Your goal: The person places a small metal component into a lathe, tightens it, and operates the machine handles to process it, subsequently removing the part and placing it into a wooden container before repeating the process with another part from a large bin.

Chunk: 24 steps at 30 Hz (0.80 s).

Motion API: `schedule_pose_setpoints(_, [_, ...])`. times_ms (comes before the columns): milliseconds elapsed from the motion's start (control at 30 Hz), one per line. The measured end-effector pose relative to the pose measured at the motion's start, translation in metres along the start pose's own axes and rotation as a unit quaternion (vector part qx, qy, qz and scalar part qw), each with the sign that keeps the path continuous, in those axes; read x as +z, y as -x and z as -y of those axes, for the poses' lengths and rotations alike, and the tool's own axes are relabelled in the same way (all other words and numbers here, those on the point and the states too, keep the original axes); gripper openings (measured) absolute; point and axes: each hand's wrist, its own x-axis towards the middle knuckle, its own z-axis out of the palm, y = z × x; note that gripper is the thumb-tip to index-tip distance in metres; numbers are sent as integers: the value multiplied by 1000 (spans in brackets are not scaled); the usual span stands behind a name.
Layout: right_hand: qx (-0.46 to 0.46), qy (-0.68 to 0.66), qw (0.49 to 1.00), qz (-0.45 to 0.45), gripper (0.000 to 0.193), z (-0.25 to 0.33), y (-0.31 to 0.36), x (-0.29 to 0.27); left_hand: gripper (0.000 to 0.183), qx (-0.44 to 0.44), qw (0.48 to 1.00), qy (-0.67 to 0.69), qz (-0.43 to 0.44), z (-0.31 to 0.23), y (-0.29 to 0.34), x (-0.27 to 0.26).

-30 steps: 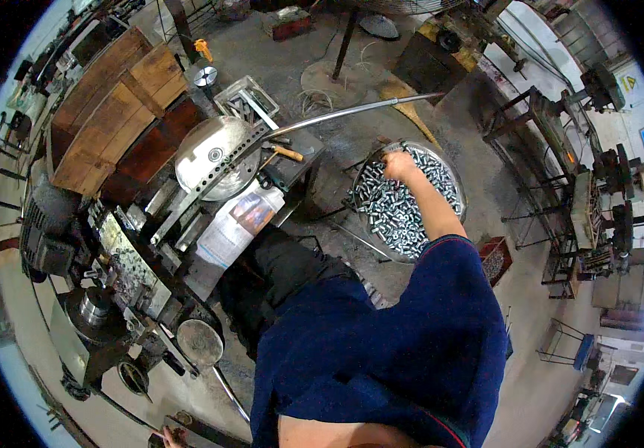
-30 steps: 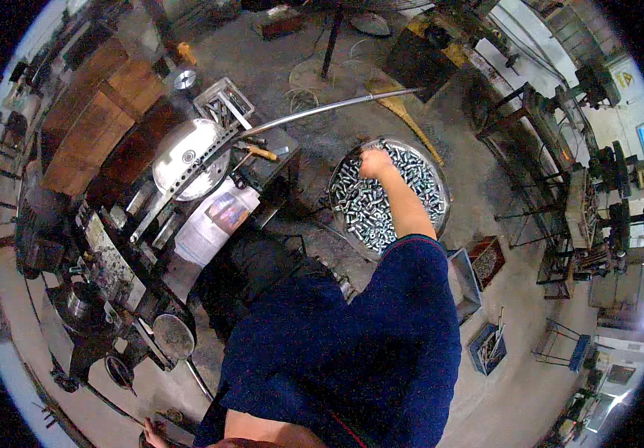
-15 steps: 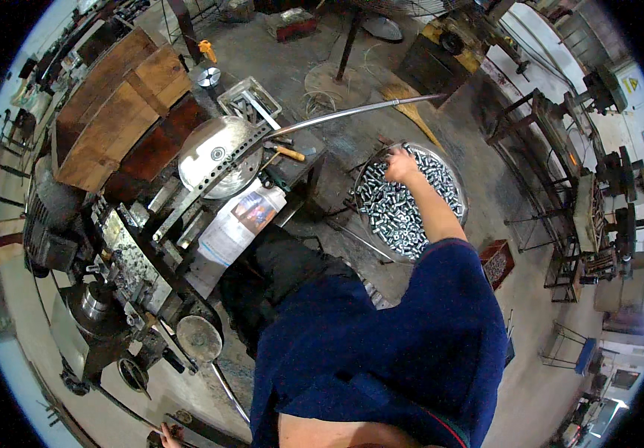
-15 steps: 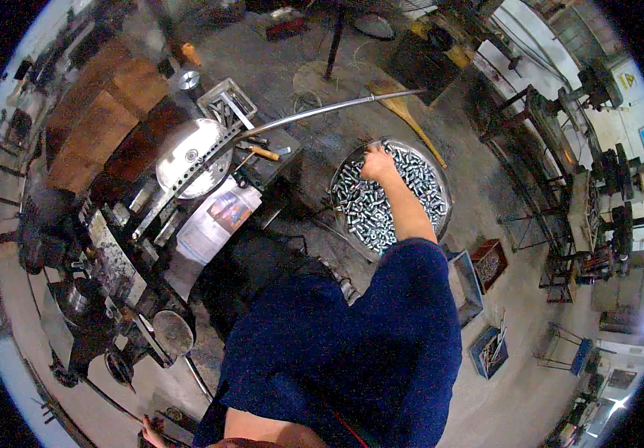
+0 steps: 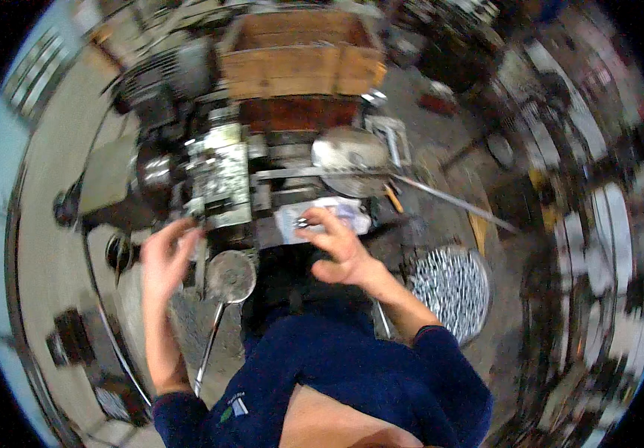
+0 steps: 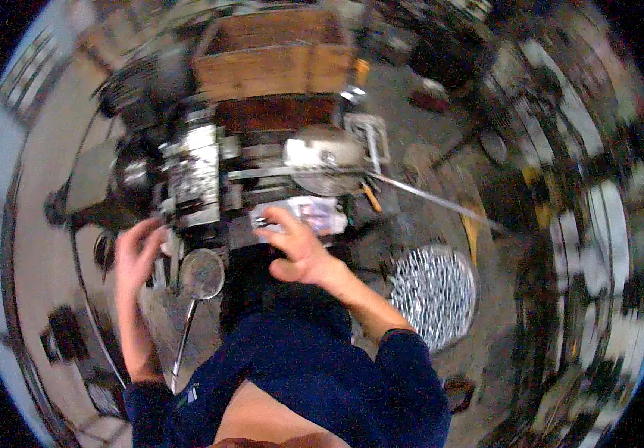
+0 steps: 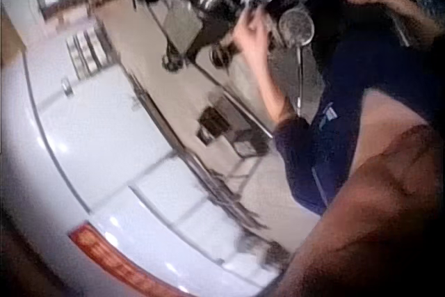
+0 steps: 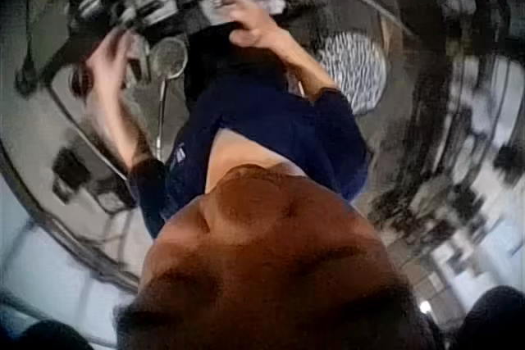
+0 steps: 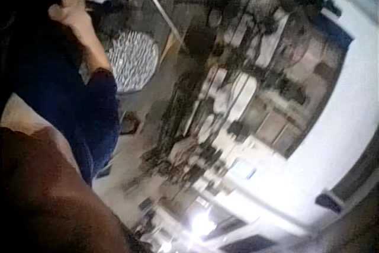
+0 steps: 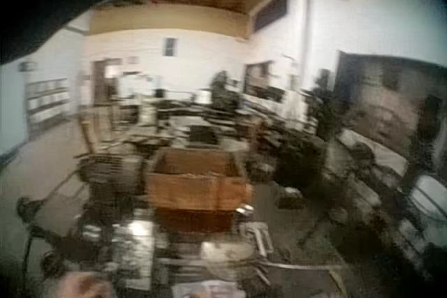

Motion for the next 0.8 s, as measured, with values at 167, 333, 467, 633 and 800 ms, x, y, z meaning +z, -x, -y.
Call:
schedule_pose_setpoints(167, [-123, -23, 989, 80, 49, 52, -78, 29, 32, 96, 990, 79, 70, -32, 2, 31])
schedule_pose_setpoints(333, [-134, -34, 986, 93, 36, 55, -90, 44, 34, 43, 981, 178, 58, -8, 10, 34])
schedule_pose_setpoints(467, [-123, -23, 982, 142, 32, 53, -102, 45, 36, 51, 977, 200, 45, 2, 10, 35])
schedule_pose_setpoints(633, [-166, 19, 974, 150, 31, 56, -118, 47, 38, 6, 971, 235, 44, 13, 8, 36])
schedule_pose_setpoints(800, [-164, 5, 970, 181, 29, 52, -126, 54, 37, -10, 973, 223, 61, 18, 9, 26])
